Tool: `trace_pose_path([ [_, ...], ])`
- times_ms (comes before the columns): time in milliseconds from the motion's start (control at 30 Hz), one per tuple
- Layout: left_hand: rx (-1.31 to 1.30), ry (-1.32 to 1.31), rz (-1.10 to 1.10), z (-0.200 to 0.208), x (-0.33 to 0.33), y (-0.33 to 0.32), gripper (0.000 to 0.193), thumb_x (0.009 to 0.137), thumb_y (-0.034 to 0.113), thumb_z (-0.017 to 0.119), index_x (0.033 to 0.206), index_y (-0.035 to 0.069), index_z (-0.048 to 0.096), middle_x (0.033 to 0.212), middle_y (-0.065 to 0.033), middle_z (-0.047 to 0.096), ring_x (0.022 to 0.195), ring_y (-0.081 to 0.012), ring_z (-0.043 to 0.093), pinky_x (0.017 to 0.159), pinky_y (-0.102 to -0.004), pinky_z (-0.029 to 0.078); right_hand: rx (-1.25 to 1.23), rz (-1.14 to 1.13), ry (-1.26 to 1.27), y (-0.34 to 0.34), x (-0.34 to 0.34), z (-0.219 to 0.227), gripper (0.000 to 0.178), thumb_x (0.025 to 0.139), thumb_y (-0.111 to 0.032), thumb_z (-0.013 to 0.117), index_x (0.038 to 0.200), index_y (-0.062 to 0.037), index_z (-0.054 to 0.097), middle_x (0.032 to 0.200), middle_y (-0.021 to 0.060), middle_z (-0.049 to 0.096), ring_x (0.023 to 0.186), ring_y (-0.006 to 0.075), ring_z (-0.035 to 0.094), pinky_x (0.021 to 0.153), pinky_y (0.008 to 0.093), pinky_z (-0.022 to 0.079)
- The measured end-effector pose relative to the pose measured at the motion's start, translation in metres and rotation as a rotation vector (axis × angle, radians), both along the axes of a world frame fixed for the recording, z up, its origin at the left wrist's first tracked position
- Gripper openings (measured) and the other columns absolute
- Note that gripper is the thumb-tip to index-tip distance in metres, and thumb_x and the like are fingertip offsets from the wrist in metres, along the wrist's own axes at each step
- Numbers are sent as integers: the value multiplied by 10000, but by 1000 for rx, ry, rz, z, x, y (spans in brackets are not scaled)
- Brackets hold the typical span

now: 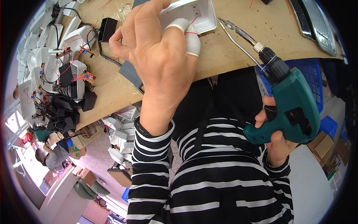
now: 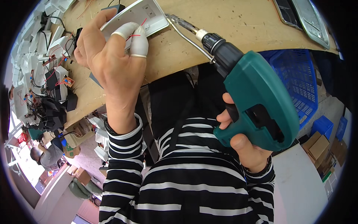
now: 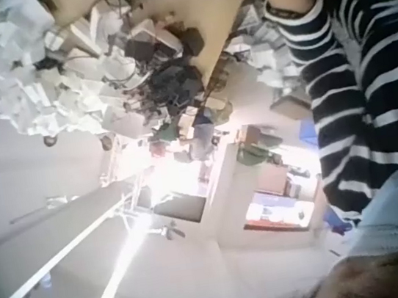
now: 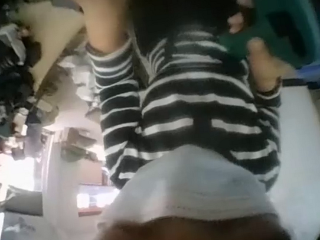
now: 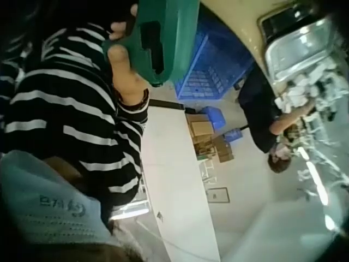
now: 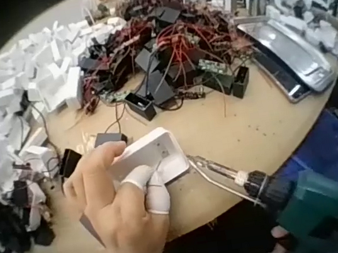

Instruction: Assembling electronic components into plastic housings using a hot glue gun.

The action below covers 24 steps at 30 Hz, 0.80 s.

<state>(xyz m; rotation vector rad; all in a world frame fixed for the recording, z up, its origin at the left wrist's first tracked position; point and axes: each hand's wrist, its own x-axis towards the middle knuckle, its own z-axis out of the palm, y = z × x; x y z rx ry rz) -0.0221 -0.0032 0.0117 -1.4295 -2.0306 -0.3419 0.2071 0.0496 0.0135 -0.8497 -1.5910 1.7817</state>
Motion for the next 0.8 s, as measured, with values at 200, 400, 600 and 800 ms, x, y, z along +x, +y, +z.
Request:
trace_pose_path([
  [200,23,-36,-23,-7,-1,3,92,640,135,686,716,95,657,992,-54,565,874,-201,487,791,-341,270,8,64,-2,-2,-3,-1,710,751,-373,670,1189,99,371,1041,263,540,693,195,594,539,257,500],
  [400,52,-65,-39,-10,2,4,91,638,130,683,715,91,653,991,-58,563,873,-204,488,790,-342,275,49,66,23,-1,-8,-3,696,766,-350,660,1203,98,355,1045,269,538,694,194,594,541,262,498],
  [600,85,-86,-60,-12,1,7,91,637,125,679,714,86,649,989,-62,562,872,-208,490,790,-343,279,37,64,8,-2,-13,-1,700,774,-338,653,1226,91,335,1053,275,533,702,197,592,552,270,497],
  [800,116,-108,-78,-13,1,9,91,635,119,675,713,82,645,988,-65,560,872,-211,491,789,-345,283,46,90,26,0,-17,-2,688,785,-313,645,1237,91,320,1066,280,525,714,197,587,566,270,498],
])
